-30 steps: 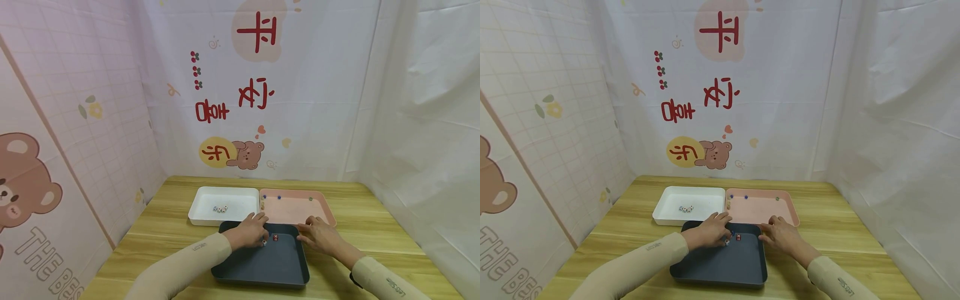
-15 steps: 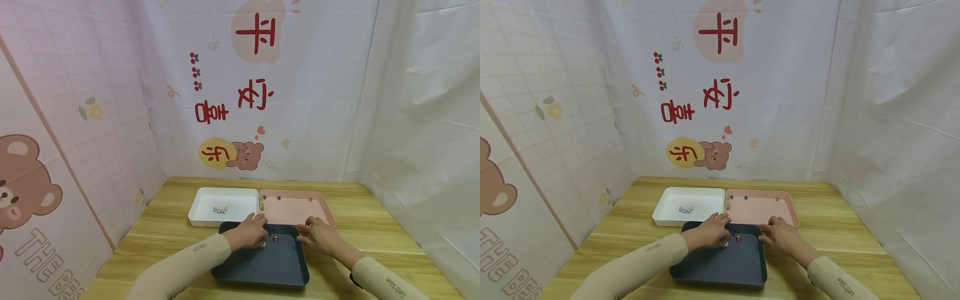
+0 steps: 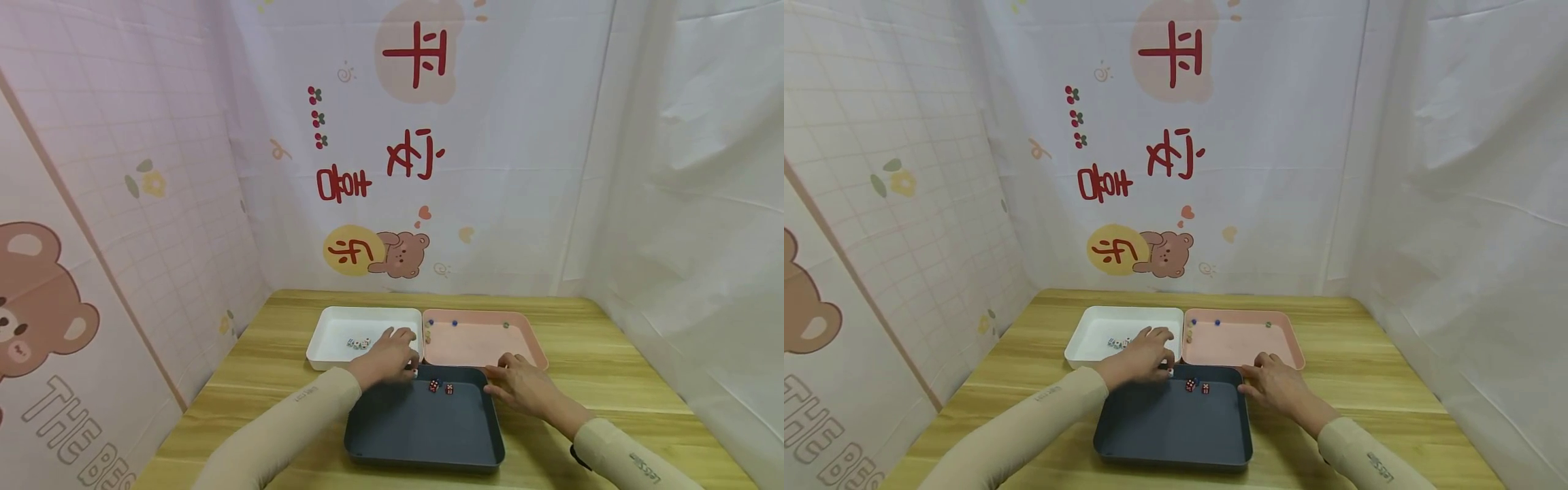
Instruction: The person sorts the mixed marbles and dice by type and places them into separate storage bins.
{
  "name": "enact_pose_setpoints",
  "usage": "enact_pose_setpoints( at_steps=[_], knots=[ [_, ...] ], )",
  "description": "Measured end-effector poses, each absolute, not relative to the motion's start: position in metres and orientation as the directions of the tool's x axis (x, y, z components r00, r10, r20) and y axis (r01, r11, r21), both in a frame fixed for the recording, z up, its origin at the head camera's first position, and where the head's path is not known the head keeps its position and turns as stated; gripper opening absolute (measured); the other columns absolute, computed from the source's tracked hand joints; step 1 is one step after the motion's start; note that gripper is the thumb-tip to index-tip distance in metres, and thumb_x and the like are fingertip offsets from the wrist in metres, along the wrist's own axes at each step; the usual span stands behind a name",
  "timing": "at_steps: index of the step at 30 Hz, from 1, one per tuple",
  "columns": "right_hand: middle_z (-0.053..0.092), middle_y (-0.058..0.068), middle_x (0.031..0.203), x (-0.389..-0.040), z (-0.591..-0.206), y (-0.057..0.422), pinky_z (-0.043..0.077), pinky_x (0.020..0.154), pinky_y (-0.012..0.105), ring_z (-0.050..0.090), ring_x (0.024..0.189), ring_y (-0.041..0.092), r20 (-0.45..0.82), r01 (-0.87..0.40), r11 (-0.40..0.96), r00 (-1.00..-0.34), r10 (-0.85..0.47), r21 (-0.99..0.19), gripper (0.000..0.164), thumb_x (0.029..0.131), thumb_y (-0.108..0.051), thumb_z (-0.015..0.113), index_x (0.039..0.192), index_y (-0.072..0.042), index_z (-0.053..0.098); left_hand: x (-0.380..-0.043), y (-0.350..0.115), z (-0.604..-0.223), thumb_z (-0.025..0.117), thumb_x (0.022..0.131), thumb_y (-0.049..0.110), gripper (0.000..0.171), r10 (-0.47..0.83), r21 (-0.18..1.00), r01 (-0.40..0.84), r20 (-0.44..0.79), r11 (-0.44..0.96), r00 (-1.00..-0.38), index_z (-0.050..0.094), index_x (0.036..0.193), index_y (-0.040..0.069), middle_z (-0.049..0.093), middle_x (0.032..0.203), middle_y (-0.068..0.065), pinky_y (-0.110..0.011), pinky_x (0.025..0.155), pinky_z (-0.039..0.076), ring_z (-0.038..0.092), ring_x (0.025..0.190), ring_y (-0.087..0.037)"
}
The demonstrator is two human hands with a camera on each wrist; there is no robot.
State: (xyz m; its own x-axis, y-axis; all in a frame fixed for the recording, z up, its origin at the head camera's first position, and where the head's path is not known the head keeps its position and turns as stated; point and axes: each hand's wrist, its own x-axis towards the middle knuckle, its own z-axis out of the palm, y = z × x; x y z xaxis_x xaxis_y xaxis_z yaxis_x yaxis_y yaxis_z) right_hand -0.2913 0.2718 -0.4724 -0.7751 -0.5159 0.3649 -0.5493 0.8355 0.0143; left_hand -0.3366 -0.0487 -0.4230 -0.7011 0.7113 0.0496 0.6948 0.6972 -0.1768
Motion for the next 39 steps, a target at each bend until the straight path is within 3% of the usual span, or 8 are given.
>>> enact_pose_setpoints(
  at_steps=[8,20,28,33,39],
  knots=[
    [0.057,0.005,0.1,-0.291,-0.475,0.274,0.053,0.064,0.037,0.056,0.083,0.022,0.362,-0.545,0.838,-0.778,-0.513,0.016,0.045,0.091,-0.046,0.069,0.119,-0.012,0.074,-0.357,-0.078,-0.414,0.076,0.087,0.037,0.011,0.616,-0.056,0.614,0.122,0.787,-0.778,0.075,0.088,0.026,0.053,0.135,-0.012,-0.059,0.109,0.031,0.041,0.133,-0.031],
    [0.057,0.004,0.098,-0.293,-0.477,0.275,0.052,0.065,0.037,0.056,0.083,0.022,0.369,-0.551,0.834,-0.769,-0.522,0.031,0.044,0.09,-0.046,0.071,0.119,-0.013,0.074,-0.389,-0.129,-0.413,0.075,0.089,0.031,0.009,0.391,0.065,0.4,0.119,0.914,-0.913,0.074,0.09,0.022,0.053,0.136,-0.016,-0.063,0.107,0.031,0.043,0.131,-0.038],
    [0.057,0.004,0.1,-0.292,-0.477,0.275,0.052,0.066,0.037,0.056,0.085,0.022,0.337,-0.529,0.849,-0.797,-0.5,0.008,0.046,0.091,-0.048,0.067,0.121,-0.014,0.073,-0.404,-0.155,-0.417,0.076,0.086,0.026,0.01,0.301,0.045,0.309,0.134,0.95,-0.944,0.075,0.089,0.016,0.054,0.098,-0.006,-0.054,0.094,0.041,0.051,0.103,-0.028],
    [0.057,0.005,0.1,-0.292,-0.477,0.274,0.053,0.067,0.038,0.056,0.086,0.023,0.331,-0.528,0.849,-0.801,-0.499,0.002,0.045,0.091,-0.047,0.068,0.122,-0.014,0.073,-0.405,-0.165,-0.42,0.076,0.086,0.023,0.009,0.29,0.04,0.299,0.152,0.953,-0.945,0.074,0.087,0.015,0.053,0.094,-0.006,-0.053,0.09,0.043,0.051,0.099,-0.028],
    [0.057,0.005,0.101,-0.293,-0.476,0.273,0.053,0.067,0.038,0.056,0.086,0.022,0.329,-0.526,0.851,-0.803,-0.497,0.002,0.044,0.091,-0.045,0.07,0.121,-0.014,0.073,-0.408,-0.168,-0.423,0.074,0.088,0.023,0.008,0.272,0.045,0.279,0.117,0.959,-0.955,0.074,0.089,0.015,0.054,0.101,-0.009,-0.056,0.096,0.039,0.049,0.108,-0.032]
  ],
)
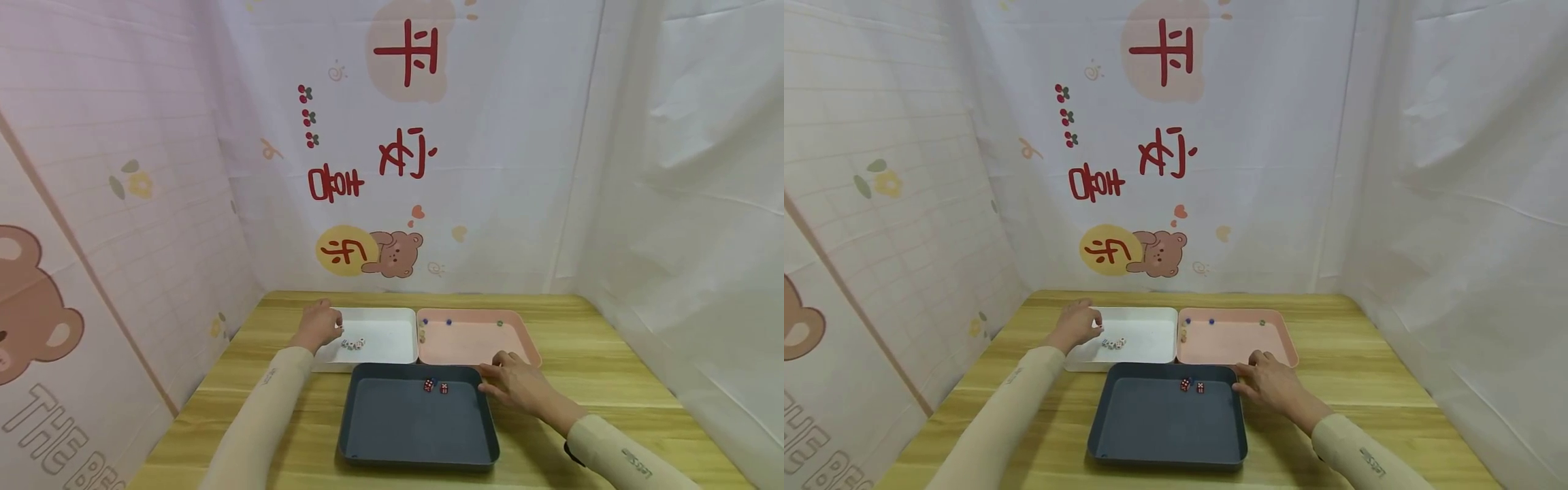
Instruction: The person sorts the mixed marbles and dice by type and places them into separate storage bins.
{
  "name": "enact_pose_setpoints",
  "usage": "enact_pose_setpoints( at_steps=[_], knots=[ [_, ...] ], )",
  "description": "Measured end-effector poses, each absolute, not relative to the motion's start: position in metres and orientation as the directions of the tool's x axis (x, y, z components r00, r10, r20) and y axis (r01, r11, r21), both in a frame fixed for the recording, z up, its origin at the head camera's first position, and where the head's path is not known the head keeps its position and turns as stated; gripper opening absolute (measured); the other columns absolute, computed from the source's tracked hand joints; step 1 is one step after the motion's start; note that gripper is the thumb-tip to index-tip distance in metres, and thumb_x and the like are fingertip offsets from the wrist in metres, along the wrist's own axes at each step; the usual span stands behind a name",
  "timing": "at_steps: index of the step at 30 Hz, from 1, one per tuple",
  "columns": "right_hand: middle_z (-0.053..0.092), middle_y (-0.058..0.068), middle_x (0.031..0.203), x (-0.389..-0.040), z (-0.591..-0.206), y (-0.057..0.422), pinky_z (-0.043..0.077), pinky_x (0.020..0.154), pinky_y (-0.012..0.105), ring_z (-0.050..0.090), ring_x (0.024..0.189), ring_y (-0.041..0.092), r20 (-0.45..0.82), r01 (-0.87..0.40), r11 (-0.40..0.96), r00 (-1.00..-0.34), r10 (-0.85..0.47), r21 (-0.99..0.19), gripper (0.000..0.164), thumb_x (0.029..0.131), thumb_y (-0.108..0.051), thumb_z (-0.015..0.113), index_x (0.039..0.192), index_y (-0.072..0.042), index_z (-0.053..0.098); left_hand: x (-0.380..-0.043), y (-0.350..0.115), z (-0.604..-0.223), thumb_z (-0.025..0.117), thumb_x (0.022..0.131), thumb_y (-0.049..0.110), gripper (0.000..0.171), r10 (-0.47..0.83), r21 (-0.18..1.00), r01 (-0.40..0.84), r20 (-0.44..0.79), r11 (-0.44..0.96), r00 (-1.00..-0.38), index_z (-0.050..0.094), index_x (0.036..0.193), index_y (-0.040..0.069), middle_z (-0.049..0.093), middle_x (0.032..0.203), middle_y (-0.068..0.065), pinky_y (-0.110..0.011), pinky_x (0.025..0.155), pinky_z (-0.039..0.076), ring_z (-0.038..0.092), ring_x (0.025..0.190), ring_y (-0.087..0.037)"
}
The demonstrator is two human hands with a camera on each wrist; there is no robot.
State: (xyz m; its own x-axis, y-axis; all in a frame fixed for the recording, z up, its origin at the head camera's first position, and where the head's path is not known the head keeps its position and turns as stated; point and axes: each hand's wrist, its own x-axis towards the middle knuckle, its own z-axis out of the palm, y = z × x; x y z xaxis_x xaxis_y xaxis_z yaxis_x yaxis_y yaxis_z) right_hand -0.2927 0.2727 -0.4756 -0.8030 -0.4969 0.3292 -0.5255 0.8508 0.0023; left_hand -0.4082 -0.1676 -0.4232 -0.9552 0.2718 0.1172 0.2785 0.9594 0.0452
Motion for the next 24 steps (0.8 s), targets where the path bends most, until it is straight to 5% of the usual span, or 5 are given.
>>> enact_pose_setpoints(
  at_steps=[9,24],
  knots=[
    [0.058,0.005,0.1,-0.293,-0.473,0.272,0.052,0.065,0.036,0.056,0.085,0.022,0.329,-0.527,0.85,-0.8,-0.502,0.014,0.044,0.092,-0.047,0.067,0.12,-0.014,0.074,-0.409,-0.175,-0.43,0.075,0.088,0.024,0.009,0.289,-0.016,0.289,0.122,0.957,-0.95,0.073,0.086,0.015,0.056,0.103,-0.01,-0.058,0.097,0.039,0.05,0.11,-0.034],
    [0.058,0.005,0.099,-0.293,-0.472,0.272,0.052,0.064,0.036,0.056,0.084,0.021,0.323,-0.529,0.849,-0.801,-0.505,0.016,0.046,0.092,-0.049,0.066,0.12,-0.014,0.074,-0.404,-0.179,-0.445,0.072,0.088,0.013,0.003,0.26,0.041,0.265,0.085,0.963,-0.962,0.074,0.089,0.013,0.057,0.118,-0.02,-0.067,0.102,0.031,0.046,0.12,-0.042]
  ],
)
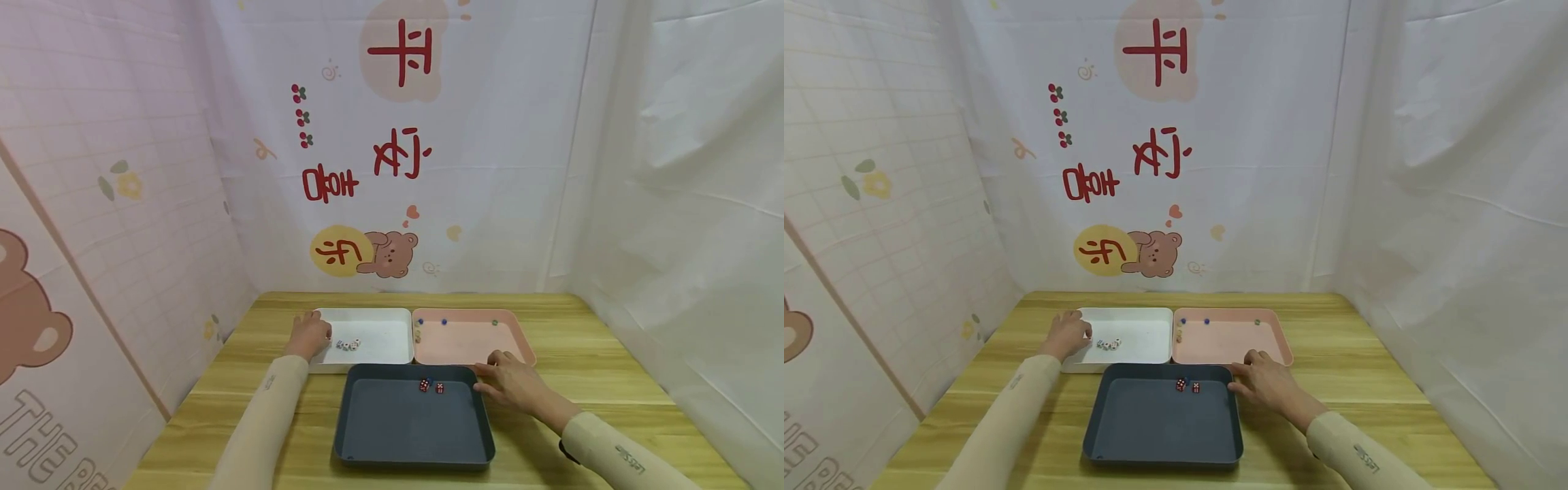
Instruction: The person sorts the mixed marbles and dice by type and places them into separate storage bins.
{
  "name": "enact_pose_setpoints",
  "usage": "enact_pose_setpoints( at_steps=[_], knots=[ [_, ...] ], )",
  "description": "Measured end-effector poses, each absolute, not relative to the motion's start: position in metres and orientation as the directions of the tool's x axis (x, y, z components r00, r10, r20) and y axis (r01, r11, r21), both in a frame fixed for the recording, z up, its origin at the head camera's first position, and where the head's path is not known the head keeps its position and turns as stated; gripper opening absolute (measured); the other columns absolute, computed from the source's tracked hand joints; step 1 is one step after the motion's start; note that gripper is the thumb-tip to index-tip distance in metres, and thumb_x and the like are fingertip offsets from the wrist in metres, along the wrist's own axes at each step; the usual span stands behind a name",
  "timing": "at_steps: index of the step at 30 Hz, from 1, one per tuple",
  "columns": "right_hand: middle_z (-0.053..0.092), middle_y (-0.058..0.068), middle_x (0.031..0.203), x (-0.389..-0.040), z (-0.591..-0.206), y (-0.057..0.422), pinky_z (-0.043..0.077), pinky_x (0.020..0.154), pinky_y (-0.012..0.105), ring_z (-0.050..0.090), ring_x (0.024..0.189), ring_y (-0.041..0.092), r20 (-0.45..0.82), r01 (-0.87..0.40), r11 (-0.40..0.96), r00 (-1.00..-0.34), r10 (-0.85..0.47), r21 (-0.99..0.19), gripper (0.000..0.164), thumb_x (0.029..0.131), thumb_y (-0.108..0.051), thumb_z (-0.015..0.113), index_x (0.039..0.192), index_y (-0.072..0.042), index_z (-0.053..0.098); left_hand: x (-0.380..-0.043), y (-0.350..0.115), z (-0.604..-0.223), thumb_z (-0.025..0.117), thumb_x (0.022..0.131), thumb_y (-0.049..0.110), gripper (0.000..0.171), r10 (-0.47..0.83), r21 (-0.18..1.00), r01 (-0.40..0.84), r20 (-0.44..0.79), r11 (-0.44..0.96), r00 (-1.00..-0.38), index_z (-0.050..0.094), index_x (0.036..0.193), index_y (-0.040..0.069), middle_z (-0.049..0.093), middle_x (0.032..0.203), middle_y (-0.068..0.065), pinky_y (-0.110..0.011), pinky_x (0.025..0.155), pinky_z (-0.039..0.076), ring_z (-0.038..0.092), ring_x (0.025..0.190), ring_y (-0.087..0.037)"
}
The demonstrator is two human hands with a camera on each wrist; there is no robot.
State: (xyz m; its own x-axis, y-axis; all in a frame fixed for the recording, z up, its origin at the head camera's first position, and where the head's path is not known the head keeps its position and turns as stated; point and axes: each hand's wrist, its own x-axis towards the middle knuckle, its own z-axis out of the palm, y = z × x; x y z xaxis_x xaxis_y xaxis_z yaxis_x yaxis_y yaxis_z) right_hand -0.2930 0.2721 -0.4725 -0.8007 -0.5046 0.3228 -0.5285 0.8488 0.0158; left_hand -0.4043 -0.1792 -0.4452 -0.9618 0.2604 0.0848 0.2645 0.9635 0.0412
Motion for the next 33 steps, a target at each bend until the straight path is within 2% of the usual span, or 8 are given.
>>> enact_pose_setpoints(
  at_steps=[5,12,20,28,33],
  knots=[
    [0.058,0.005,0.1,-0.293,-0.473,0.271,0.052,0.064,0.036,0.056,0.084,0.021,0.321,-0.53,0.848,-0.8,-0.506,0.015,0.047,0.093,-0.05,0.065,0.12,-0.013,0.073,-0.407,-0.18,-0.453,0.075,0.088,0.017,0.007,0.273,0.036,0.277,0.096,0.96,-0.957,0.076,0.093,0.013,0.057,0.119,-0.018,-0.066,0.102,0.031,0.045,0.122,-0.041],
    [0.057,0.005,0.099,-0.293,-0.474,0.27,0.052,0.064,0.037,0.056,0.083,0.021,0.341,-0.537,0.843,-0.789,-0.511,0.019,0.045,0.091,-0.048,0.068,0.12,-0.013,0.074,-0.41,-0.182,-0.457,0.08,0.084,0.021,0.026,0.272,0.062,0.277,0.076,0.959,-0.959,0.076,0.109,0.012,0.055,0.128,-0.02,-0.067,0.105,0.027,0.042,0.128,-0.042],
    [0.057,0.005,0.099,-0.293,-0.472,0.27,0.051,0.064,0.036,0.056,0.083,0.021,0.325,-0.53,0.848,-0.8,-0.504,0.012,0.045,0.092,-0.048,0.067,0.12,-0.012,0.073,-0.406,-0.18,-0.446,0.073,0.088,0.013,0.026,0.256,0.059,0.259,0.06,0.964,-0.965,0.074,0.114,0.012,0.054,0.131,-0.019,-0.064,0.103,0.031,0.043,0.127,-0.041],
    [0.058,0.006,0.1,-0.292,-0.472,0.271,0.052,0.064,0.036,0.056,0.084,0.022,0.319,-0.516,0.857,-0.809,-0.493,0.015,0.044,0.092,-0.047,0.068,0.12,-0.013,0.074,-0.403,-0.172,-0.435,0.073,0.09,0.017,0.028,0.263,0.083,0.27,0.084,0.959,-0.961,0.072,0.117,0.01,0.052,0.137,-0.021,-0.062,0.104,0.032,0.043,0.13,-0.041],
    [0.058,0.006,0.1,-0.292,-0.473,0.272,0.053,0.065,0.037,0.057,0.085,0.022,0.328,-0.506,0.862,-0.814,-0.48,0.006,0.043,0.091,-0.046,0.069,0.118,-0.012,0.074,-0.405,-0.162,-0.434,0.073,0.091,0.022,0.03,0.293,0.114,0.303,0.101,0.946,-0.951,0.072,0.117,0.009,0.05,0.14,-0.021,-0.063,0.108,0.028,0.04,0.133,-0.042]
  ],
)
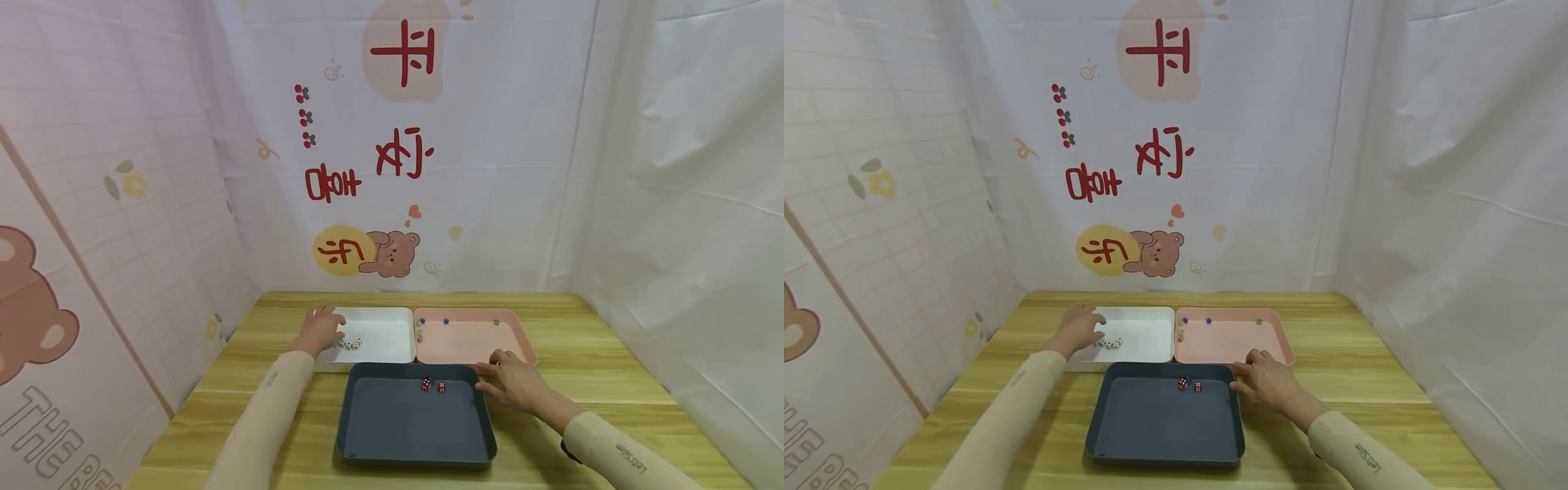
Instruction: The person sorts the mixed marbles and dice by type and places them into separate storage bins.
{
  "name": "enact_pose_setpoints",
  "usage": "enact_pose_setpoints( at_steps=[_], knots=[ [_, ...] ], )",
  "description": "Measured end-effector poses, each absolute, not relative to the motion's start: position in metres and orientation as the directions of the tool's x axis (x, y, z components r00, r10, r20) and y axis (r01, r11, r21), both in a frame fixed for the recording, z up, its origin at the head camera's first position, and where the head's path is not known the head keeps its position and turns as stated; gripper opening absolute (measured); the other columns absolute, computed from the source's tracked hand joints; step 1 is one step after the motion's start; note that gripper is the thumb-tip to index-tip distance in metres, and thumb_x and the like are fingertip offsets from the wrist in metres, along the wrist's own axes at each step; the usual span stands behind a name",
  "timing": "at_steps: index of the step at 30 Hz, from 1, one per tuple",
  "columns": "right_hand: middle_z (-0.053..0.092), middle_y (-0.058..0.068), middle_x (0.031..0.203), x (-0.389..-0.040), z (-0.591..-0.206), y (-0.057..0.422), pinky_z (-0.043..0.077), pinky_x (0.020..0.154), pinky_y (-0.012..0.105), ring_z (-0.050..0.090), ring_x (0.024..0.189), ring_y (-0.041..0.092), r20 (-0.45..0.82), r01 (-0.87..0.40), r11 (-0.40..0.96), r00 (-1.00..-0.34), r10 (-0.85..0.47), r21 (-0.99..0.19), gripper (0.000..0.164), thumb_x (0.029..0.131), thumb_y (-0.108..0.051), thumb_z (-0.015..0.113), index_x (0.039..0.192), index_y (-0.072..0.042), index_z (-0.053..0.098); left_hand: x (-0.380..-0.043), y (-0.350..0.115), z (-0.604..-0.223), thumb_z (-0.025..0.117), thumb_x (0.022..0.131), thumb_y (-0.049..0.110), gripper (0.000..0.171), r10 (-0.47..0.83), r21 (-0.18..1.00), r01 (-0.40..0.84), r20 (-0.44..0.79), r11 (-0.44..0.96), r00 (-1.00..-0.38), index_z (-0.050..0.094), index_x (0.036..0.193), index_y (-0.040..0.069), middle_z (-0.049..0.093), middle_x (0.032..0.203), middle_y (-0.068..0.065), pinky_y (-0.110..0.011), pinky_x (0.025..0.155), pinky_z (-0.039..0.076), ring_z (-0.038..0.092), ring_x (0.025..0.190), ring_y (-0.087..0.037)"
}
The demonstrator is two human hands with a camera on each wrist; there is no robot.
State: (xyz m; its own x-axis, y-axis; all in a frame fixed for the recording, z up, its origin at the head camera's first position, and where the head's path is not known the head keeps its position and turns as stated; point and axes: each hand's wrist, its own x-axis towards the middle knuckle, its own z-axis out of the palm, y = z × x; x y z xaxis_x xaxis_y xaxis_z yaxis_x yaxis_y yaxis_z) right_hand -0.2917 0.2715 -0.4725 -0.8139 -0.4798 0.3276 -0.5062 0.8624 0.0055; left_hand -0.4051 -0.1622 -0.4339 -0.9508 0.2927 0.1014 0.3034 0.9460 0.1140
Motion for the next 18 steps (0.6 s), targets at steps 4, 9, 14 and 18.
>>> enact_pose_setpoints(
  at_steps=[4,9,14,18],
  knots=[
    [0.059,0.006,0.1,-0.291,-0.472,0.271,0.054,0.066,0.038,0.057,0.085,0.023,0.331,-0.504,0.864,-0.815,-0.476,0.001,0.044,0.09,-0.045,0.07,0.116,-0.011,0.075,-0.406,-0.151,-0.435,0.071,0.092,0.029,0.033,0.334,0.126,0.346,0.108,0.93,-0.936,0.071,0.119,0.011,0.049,0.143,-0.021,-0.063,0.111,0.024,0.039,0.135,-0.041],
    [0.059,0.006,0.1,-0.292,-0.472,0.271,0.054,0.066,0.038,0.058,0.085,0.023,0.328,-0.488,0.873,-0.827,-0.457,-0.016,0.046,0.09,-0.046,0.07,0.11,-0.005,0.074,-0.404,-0.13,-0.434,0.071,0.092,0.033,0.034,0.385,0.135,0.398,0.112,0.907,-0.916,0.071,0.121,0.014,0.048,0.144,-0.018,-0.06,0.113,0.023,0.037,0.137,-0.037],
    [0.059,0.005,0.1,-0.292,-0.473,0.271,0.054,0.067,0.038,0.058,0.086,0.023,0.325,-0.477,0.879,-0.835,-0.444,-0.024,0.046,0.09,-0.047,0.07,0.107,-0.004,0.074,-0.395,-0.109,-0.429,0.071,0.092,0.037,0.035,0.456,0.123,0.47,0.127,0.874,-0.881,0.072,0.119,0.015,0.049,0.144,-0.016,-0.057,0.113,0.025,0.038,0.137,-0.036],
    [0.059,0.005,0.1,-0.292,-0.473,0.271,0.054,0.066,0.037,0.058,0.085,0.022,0.331,-0.485,0.874,-0.829,-0.45,-0.025,0.047,0.09,-0.048,0.07,0.105,-0.004,0.073,-0.387,-0.095,-0.427,0.073,0.09,0.038,0.036,0.519,0.112,0.536,0.151,0.837,-0.841,0.073,0.117,0.015,0.05,0.143,-0.015,-0.056,0.113,0.027,0.04,0.136,-0.035]
  ],
)
